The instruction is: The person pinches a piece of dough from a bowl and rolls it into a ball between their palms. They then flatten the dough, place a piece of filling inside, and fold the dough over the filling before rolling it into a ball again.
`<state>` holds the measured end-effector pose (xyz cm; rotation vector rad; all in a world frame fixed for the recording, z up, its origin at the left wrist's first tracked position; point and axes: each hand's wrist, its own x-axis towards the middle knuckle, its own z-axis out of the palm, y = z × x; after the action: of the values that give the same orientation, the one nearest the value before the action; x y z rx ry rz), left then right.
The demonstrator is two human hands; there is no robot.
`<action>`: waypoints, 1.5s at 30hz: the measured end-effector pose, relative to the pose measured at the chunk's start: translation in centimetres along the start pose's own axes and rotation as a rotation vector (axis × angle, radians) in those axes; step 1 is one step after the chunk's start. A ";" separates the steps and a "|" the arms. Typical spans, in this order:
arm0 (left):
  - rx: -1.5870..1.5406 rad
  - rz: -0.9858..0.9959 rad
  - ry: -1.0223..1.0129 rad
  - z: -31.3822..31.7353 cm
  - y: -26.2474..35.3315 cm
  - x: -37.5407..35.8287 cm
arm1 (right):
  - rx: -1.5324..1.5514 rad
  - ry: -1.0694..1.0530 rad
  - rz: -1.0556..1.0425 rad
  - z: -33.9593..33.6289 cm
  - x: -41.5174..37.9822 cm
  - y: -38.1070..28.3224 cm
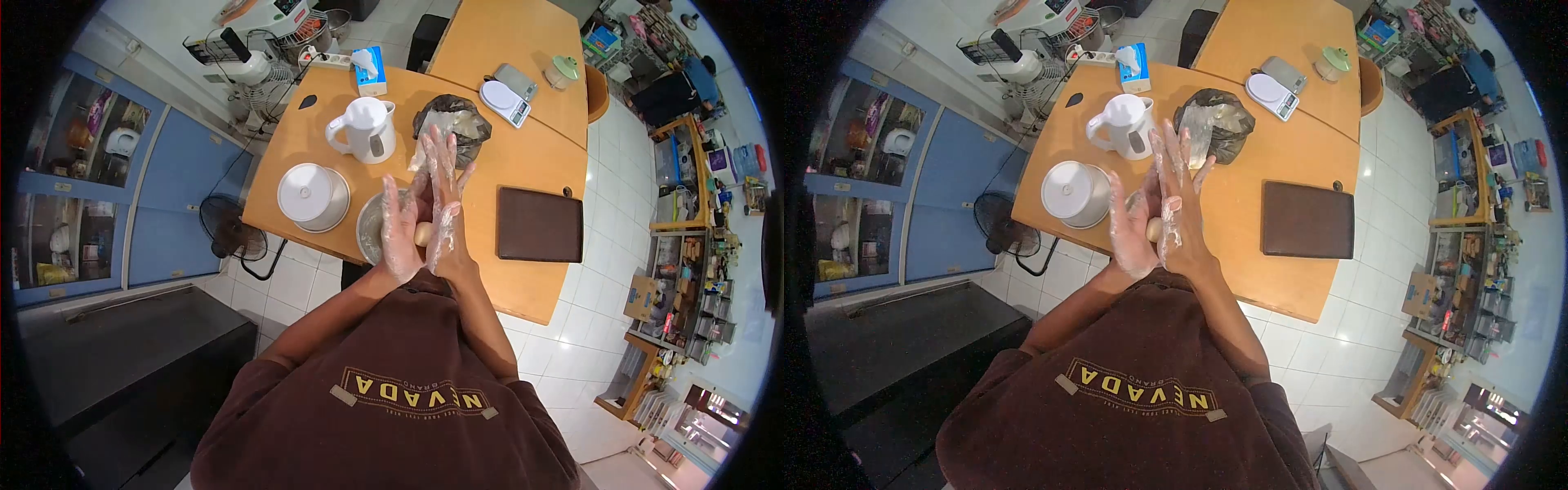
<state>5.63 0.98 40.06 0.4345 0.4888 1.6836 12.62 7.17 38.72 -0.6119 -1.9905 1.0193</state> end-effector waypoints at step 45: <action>0.309 0.307 -0.056 1.2 1.6 1.2 | 0.181 0.082 -0.079 1.1 -1.4 -0.8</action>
<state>4.78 2.05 41.98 0.8143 0.6704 1.8893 12.42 5.25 38.38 -0.4662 -1.8136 1.0943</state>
